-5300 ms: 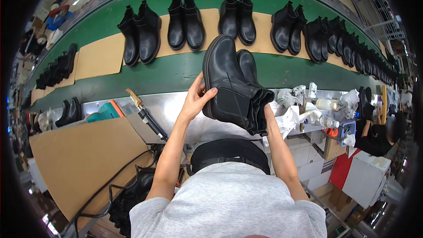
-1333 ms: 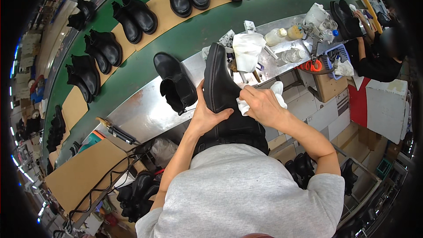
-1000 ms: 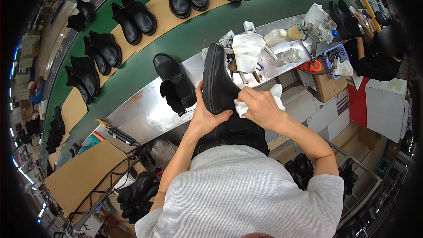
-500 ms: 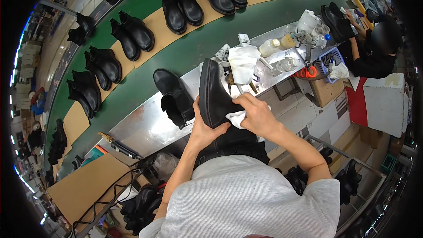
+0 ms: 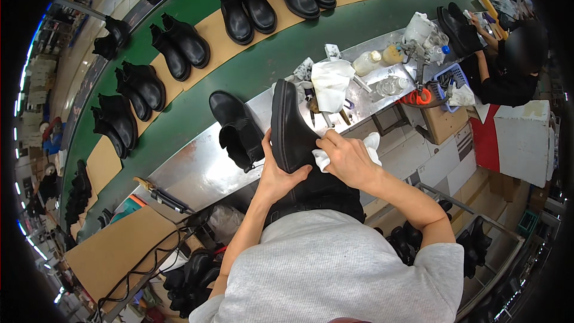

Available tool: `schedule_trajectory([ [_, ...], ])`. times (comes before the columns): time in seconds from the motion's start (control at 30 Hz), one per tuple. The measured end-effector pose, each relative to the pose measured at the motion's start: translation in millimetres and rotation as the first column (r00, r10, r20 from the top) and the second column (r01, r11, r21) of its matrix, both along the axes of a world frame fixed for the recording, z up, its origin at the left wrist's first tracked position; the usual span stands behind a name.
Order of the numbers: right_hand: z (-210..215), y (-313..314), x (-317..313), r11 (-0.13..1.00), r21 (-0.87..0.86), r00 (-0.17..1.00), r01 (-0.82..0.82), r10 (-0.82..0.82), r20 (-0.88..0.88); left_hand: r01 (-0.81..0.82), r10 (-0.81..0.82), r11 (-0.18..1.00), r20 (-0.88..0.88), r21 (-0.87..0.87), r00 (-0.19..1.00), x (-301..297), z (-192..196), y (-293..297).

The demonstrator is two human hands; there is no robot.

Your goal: Inspecting, cleaning, and finishing boots on an assembly line using a cloth, fluid, and a heat gun.

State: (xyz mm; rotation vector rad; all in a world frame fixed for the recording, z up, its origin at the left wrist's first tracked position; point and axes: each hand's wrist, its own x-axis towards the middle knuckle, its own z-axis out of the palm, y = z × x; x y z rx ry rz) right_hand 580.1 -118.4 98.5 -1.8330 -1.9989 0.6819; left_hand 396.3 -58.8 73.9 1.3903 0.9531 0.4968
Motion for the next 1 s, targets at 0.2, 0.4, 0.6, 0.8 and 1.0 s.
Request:
schedule_trajectory([
  [0.2, -3, -5, 1, 0.988, 0.151, 0.993, 0.023, -0.005, -0.118, -0.023, 0.023, 0.998, 0.004, 0.062, 1.0, -2, -4, -1],
  [0.4, 2, -3, -4, 0.994, 0.096, 0.997, 0.047, -0.041, -0.066, -0.034, 0.034, 0.999, -0.009, 0.026, 0.999, 1, 1, -2],
  [0.6, 6, -1, -6, 0.991, 0.134, 0.99, 0.023, -0.004, -0.14, -0.024, 0.024, 1.0, 0.015, -0.003, 1.0, 0, -4, -4],
  [0.8, -5, -12, 3, 0.998, 0.04, 0.997, 0.051, -0.049, -0.054, -0.042, 0.043, 0.999, -0.023, 0.018, 0.999, 0, 0, -5],
  [1.0, 1, -9, -2, 0.997, 0.057, 0.998, 0.049, -0.046, -0.045, -0.056, 0.057, 0.995, -0.015, 0.085, 0.998, -3, -4, -9],
])
